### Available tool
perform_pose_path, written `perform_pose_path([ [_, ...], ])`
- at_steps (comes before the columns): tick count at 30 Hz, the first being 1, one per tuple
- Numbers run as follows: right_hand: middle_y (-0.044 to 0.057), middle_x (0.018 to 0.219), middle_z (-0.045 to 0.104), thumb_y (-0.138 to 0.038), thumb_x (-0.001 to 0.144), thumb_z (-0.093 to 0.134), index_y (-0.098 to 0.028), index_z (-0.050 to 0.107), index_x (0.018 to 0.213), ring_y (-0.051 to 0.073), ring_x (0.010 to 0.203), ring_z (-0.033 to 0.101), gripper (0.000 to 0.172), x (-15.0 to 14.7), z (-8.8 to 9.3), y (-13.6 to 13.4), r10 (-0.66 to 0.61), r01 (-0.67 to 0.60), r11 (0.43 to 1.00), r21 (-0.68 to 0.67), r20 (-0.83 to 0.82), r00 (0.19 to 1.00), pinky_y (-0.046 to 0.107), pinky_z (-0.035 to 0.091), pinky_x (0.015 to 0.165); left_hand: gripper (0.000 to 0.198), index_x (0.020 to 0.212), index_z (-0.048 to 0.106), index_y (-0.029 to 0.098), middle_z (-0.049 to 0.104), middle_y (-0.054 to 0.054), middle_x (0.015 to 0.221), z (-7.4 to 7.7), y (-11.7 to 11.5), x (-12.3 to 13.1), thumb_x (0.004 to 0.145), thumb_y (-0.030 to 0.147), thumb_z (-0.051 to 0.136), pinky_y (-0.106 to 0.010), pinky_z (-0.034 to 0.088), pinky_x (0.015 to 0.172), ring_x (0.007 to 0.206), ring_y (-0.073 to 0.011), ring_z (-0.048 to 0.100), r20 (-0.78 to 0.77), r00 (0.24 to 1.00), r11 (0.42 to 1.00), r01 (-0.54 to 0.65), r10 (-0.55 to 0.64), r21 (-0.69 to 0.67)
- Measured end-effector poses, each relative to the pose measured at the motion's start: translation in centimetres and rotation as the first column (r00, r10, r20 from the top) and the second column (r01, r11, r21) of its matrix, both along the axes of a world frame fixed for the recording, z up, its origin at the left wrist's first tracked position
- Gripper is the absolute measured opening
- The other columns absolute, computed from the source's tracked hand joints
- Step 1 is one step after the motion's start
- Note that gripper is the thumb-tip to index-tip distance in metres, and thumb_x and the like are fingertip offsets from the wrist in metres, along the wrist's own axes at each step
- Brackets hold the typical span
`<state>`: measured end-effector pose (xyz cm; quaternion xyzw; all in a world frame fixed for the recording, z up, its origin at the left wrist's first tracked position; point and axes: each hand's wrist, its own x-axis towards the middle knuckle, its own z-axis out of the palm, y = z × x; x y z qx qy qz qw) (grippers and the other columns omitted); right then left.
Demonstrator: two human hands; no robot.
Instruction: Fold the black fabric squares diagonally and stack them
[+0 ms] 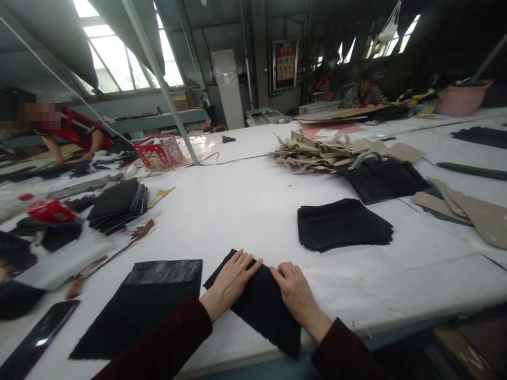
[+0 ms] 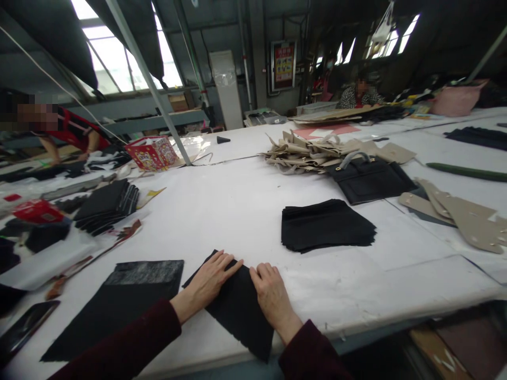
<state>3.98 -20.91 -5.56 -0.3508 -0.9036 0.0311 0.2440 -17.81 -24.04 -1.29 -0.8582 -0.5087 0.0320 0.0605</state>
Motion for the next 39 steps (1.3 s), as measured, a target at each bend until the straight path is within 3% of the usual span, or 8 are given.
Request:
perform_pose_path([
  [5,0.006,0.088,0.054,-0.009,0.094,0.047,-0.016,0.06,0.117,0.021,0.085,0.046,0.028,0.8,-0.2,-0.1,-0.001,0.001,1.0,-0.016,0.02,1.0,0.034,0.037,0.077,0.053,0.141,0.039,0.017,0.055,-0.01,0.125,0.2,0.1,0.5,0.09,0.007,0.039,-0.037,0.032,0.11,0.116,-0.0215,0.05,0.03,0.999,0.999,0.019,-0.018,-0.033],
  [8,0.007,0.088,0.054,-0.009,0.093,0.047,-0.016,0.061,0.116,0.021,0.084,0.046,0.028,1.4,-0.1,-0.2,-0.005,0.006,1.0,-0.009,0.015,1.0,0.034,0.037,0.077,0.058,0.145,0.034,0.022,0.056,-0.008,0.12,0.3,0.0,0.8,0.089,0.007,0.042,-0.037,0.037,0.106,0.113,-0.0214,0.051,0.027,1.0,0.998,0.016,-0.015,-0.058],
  [15,0.006,0.09,0.054,-0.008,0.093,0.047,-0.017,0.061,0.115,0.021,0.087,0.046,0.028,2.7,0.3,-0.3,0.015,-0.015,1.0,-0.023,-0.001,1.0,0.033,0.037,0.079,0.059,0.144,0.036,0.023,0.055,-0.008,0.122,0.7,-0.1,1.5,0.088,0.006,0.045,-0.041,0.03,0.111,0.114,-0.0218,0.051,-0.012,0.999,0.998,0.044,-0.045,-0.041],
  [19,0.006,0.09,0.054,-0.008,0.092,0.049,-0.018,0.061,0.116,0.02,0.088,0.047,0.029,3.3,0.2,-0.3,0.015,-0.015,1.0,-0.014,0.009,1.0,0.033,0.037,0.079,0.053,0.142,0.037,0.021,0.053,-0.008,0.128,0.7,-0.1,1.8,0.09,0.007,0.041,-0.036,0.038,0.104,0.115,-0.0209,0.05,0.013,0.998,0.996,0.063,-0.063,-0.062],
  [26,0.006,0.091,0.054,-0.009,0.092,0.051,-0.016,0.061,0.115,0.021,0.087,0.046,0.026,4.0,0.2,-0.3,0.026,-0.026,0.999,-0.021,0.026,0.999,0.033,0.038,0.079,0.06,0.146,0.031,0.024,0.057,-0.007,0.114,0.6,-0.5,3.2,0.09,0.008,0.042,-0.035,0.044,0.093,0.104,-0.0217,0.055,-0.025,1.0,0.996,0.01,-0.012,-0.085],
  [33,0.006,0.09,0.053,-0.01,0.093,0.051,-0.018,0.061,0.114,0.02,0.086,0.046,0.025,4.7,0.1,-0.4,0.047,-0.047,0.999,0.007,0.01,0.999,0.032,0.038,0.077,0.054,0.142,0.037,0.021,0.054,-0.01,0.124,0.8,-0.6,4.1,0.09,0.009,0.044,-0.038,0.037,0.103,0.112,-0.022,0.051,-0.001,0.998,0.997,0.065,-0.065,-0.05],
  [39,0.006,0.09,0.054,-0.009,0.093,0.05,-0.016,0.06,0.115,0.02,0.087,0.047,0.026,5.2,0.3,-0.6,0.06,-0.06,0.998,0.015,0.022,0.998,0.033,0.039,0.077,0.052,0.144,0.034,0.019,0.058,-0.009,0.113,0.7,-0.3,4.8,0.092,0.009,0.04,-0.033,0.045,0.092,0.104,-0.0208,0.054,0.022,0.999,0.992,0.046,-0.044,-0.116],
])
